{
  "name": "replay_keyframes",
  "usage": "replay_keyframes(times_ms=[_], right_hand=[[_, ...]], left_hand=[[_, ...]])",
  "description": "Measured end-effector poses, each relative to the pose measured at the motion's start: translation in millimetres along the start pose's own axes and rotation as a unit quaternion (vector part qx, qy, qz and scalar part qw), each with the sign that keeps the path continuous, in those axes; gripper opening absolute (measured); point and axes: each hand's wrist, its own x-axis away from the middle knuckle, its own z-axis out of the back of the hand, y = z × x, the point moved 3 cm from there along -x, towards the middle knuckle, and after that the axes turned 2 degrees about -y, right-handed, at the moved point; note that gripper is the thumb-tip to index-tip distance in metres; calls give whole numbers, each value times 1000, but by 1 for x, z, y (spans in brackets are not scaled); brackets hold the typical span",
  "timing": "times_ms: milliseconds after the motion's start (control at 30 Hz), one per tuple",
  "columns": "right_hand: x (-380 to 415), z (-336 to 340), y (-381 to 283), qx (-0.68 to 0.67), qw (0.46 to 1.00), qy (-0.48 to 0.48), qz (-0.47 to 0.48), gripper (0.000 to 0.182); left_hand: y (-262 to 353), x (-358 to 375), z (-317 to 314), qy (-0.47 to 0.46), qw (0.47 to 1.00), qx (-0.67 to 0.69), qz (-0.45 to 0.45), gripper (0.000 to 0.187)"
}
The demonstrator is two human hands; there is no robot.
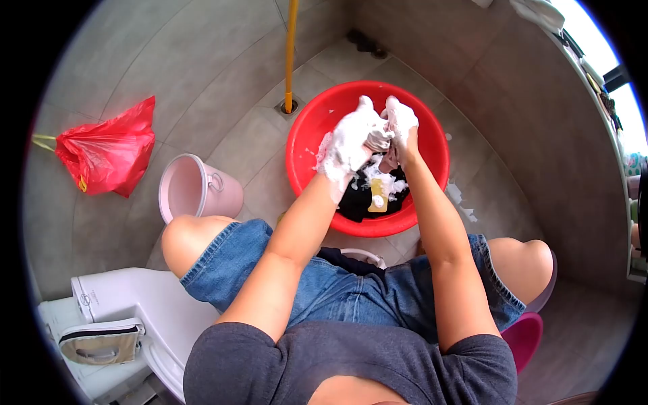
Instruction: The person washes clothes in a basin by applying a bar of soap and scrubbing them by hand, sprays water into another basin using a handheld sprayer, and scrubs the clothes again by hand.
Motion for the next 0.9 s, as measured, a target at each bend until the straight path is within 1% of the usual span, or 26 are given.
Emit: replay_keyframes(times_ms=[33,100,133,167,233,267,300,333,367,400,467,500,533,567,600,633,667,700,733,767,833,867,900], right_hand=[[3,-5,-10,-40,998,-45,-34,44],[20,-13,-30,-72,972,-103,-199,45],[13,-12,-17,1,976,-192,-103,34],[7,-10,-4,73,959,-275,-6,28],[9,-9,-4,-23,969,-241,-41,23],[5,-4,-5,-118,969,-218,-18,19],[3,-2,-5,-217,958,-182,-43,15],[0,1,-4,-253,953,-159,-50,12],[-1,3,-3,-282,951,-125,-36,8],[-1,4,-8,-309,947,-91,-19,6],[-1,1,-15,-248,962,-34,110,5],[0,-1,-21,-215,961,-5,174,5],[5,-4,-23,-163,966,-5,202,6],[12,-15,-25,-167,958,-28,230,9],[21,-30,-25,-170,949,-52,259,13],[31,-45,-28,-174,939,-75,287,17],[48,-58,-33,-7,922,-55,383,20],[68,-75,-37,161,870,-33,464,23],[73,-79,-38,123,890,36,438,17],[80,-84,-38,78,903,101,409,12],[48,-66,-22,268,906,88,315,15],[35,-49,-35,338,870,124,338,14],[21,-33,-30,141,962,125,200,10]], left_hand=[[15,-5,12,-10,997,66,-28,40],[35,-8,28,65,995,55,-57,42],[39,-8,29,48,995,68,-50,40],[39,-8,29,38,996,61,-49,38],[38,-5,22,17,998,45,-41,34],[37,-1,21,61,994,65,-67,22],[36,-3,19,-9,999,23,-43,12],[33,-6,27,-24,998,-31,-44,13],[29,-8,36,-39,995,-85,-45,16],[29,-8,38,-20,994,-91,-65,17],[26,-6,39,15,990,-101,-101,19],[26,-10,42,-6,993,-48,-109,19],[26,-15,45,-26,993,5,-117,19],[25,-18,49,-47,989,59,-124,20],[27,-10,42,-83,989,57,-106,21],[29,-1,40,-7,985,151,-82,24],[29,-6,51,16,988,137,-70,25],[25,-12,65,39,990,123,-57,26],[20,-12,67,8,984,169,-48,26],[11,-12,62,-95,972,208,-60,28],[-12,-23,70,-146,986,65,-48,27],[-1,16,3,96,981,148,-83,26],[-7,12,3,-31,997,47,-43,21]])
